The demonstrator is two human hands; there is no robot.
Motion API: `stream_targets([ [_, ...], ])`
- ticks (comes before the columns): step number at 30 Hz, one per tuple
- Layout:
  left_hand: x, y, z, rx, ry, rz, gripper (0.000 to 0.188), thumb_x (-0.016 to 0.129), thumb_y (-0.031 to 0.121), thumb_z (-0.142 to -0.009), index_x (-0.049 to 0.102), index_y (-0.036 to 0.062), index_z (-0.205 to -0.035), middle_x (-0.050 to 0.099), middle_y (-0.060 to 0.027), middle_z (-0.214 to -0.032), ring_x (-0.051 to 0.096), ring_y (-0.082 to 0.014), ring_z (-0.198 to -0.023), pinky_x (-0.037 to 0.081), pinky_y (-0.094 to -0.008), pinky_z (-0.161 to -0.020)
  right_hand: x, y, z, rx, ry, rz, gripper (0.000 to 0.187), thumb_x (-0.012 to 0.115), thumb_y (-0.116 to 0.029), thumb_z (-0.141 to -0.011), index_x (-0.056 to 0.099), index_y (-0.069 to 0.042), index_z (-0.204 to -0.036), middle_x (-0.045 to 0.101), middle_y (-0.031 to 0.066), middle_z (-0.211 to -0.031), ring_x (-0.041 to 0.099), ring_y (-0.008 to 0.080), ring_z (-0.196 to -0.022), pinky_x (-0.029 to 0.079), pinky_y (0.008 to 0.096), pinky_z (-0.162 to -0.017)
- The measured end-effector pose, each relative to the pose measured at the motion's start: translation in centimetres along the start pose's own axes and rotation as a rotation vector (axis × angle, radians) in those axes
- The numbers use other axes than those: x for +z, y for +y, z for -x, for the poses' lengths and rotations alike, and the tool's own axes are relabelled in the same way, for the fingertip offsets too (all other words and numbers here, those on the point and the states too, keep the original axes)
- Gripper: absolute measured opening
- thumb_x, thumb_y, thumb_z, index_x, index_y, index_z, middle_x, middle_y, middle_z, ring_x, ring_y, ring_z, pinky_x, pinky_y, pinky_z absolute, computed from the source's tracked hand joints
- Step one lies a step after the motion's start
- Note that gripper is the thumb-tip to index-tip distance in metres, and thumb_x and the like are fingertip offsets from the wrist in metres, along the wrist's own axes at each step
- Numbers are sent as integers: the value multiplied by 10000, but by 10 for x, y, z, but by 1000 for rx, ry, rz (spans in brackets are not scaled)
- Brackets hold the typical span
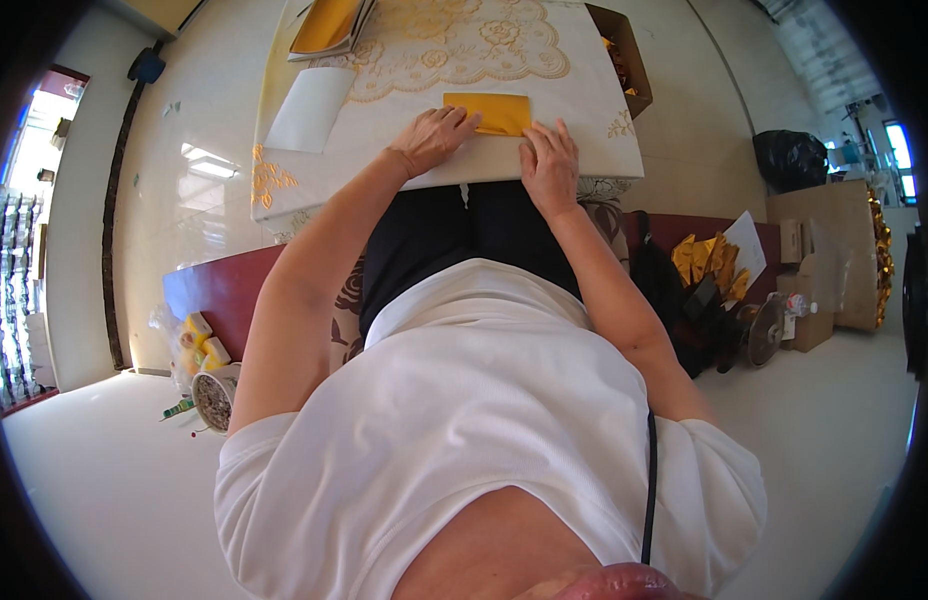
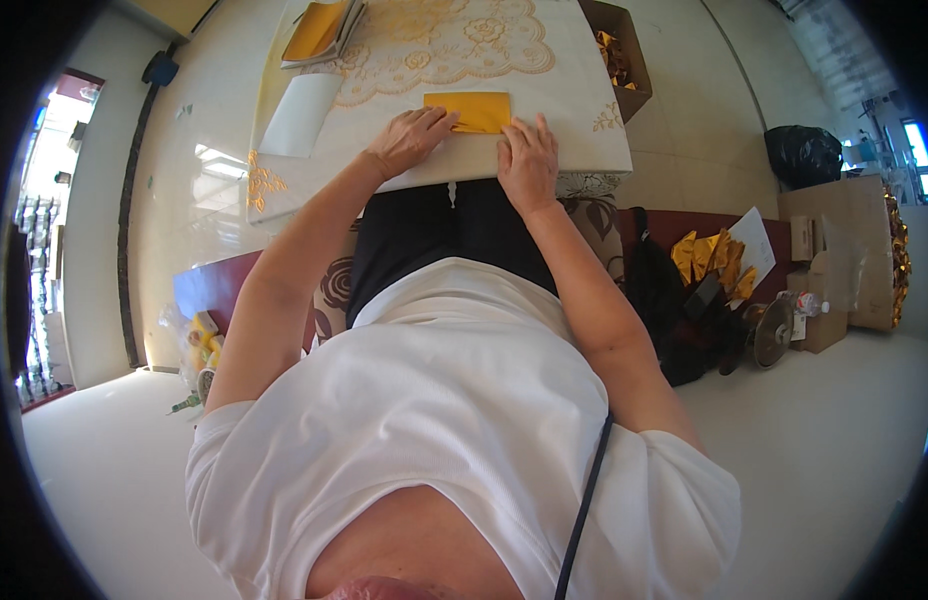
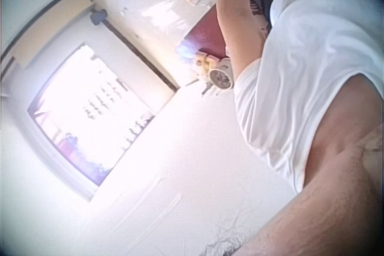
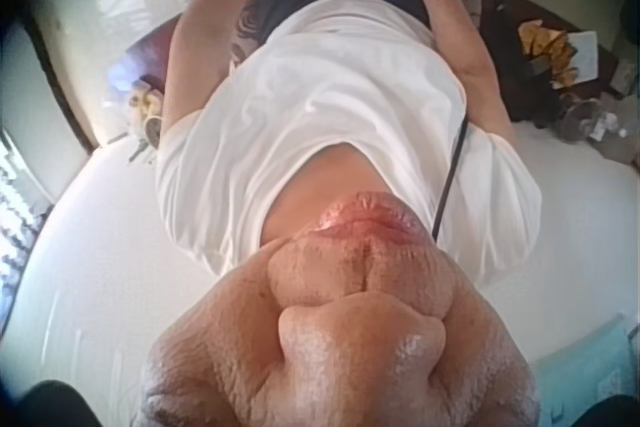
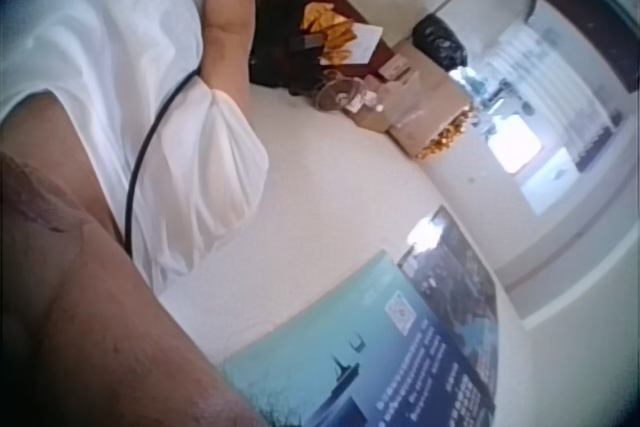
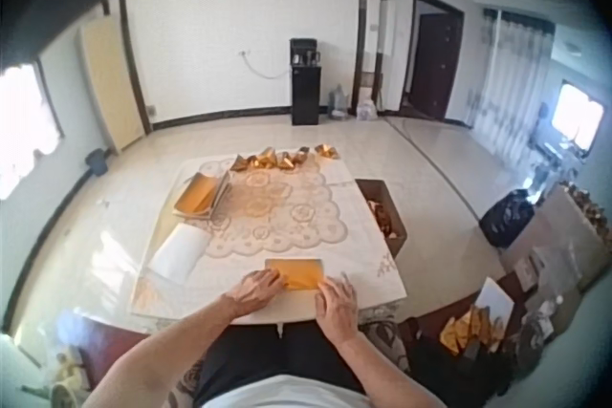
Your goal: Fold gold-colored paper into decorative ingot shapes.
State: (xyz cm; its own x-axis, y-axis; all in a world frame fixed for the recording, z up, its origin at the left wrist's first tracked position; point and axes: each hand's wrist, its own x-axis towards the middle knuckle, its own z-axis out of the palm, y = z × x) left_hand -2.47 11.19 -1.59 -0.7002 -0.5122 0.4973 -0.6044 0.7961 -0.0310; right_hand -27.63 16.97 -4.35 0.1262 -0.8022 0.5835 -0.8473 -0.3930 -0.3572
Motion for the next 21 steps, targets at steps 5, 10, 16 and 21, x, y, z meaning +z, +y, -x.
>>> stream_targets([
  [5,-3,-1,-1,-22,-137,-11,259,609,69,-880,612,34,-1136,674,-117,-1081,707,-281,-976,580,-399,-837,-1,-7,-11,-23,-6,22,345,749,-124,-874,723,-75,-1215,657,114,-1299,466,418,-1403,391,507,-1140],
  [10,-36,12,12,-70,-81,-31,225,621,54,-861,622,71,-1085,673,-91,-1054,695,-281,-1006,553,-396,-909,5,-17,-31,-135,4,-3,332,791,-100,-827,773,-146,-1155,659,121,-1283,466,441,-1391,399,516,-1135],
  [16,-71,41,73,-231,188,-68,238,751,99,-850,663,78,-1071,679,-73,-1099,674,-285,-1090,562,-389,-885,26,-59,-24,-345,-5,-129,245,781,-70,-820,813,-193,-1030,684,74,-1279,501,377,-1385,423,480,-1123],
  [21,-70,51,105,-398,184,-55,202,779,121,-839,673,84,-1007,641,-69,-1053,654,-285,-1068,552,-398,-879,37,-75,-14,-382,-38,-121,293,772,-44,-812,809,-187,-1065,684,69,-1271,511,370,-1374,428,472,-1120],
])
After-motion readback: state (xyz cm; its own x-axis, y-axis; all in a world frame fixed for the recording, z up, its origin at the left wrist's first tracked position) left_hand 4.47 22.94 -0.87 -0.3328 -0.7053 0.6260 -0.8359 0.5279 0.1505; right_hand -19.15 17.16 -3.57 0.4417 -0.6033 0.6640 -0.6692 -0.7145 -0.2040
